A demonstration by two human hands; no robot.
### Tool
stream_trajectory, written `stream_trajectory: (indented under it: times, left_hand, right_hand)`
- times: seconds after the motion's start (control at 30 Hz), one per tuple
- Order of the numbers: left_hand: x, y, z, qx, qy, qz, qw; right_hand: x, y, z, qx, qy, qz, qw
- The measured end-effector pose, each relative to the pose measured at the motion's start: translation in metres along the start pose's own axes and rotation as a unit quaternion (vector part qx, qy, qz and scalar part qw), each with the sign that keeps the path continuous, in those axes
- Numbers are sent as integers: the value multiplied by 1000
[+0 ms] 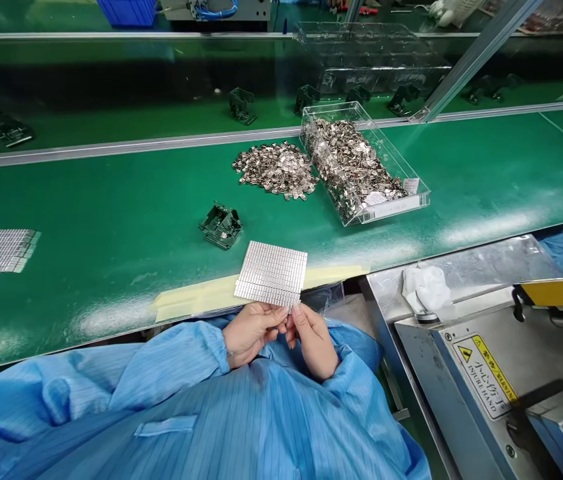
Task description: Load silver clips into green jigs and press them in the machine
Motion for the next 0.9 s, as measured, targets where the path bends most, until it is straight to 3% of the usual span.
stream_trajectory:
  times: [0.33, 0.6, 0.9]
  left_hand:
    - [-2, 0, -3, -39, 36, 9, 999]
    - [-2, 3, -1, -14, 34, -1, 999]
    - [-3, 3, 1, -10, 15, 38, 999]
  right_hand:
    - [0, 2, -4, -2, -3, -22, 1000]
    - [0, 2, -3, -2, 8, -26, 1000]
    - [4, 3, -7, -4, -22, -36, 999]
Point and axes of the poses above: each hand's wrist, its own y-axis away from the middle knuckle, its own x-axis out of the palm, z = x × y, the point moved 2 cm from there along -y, towards the middle knuckle, and after that the axes turned 2 degrees about y, right-handed, at the moved point
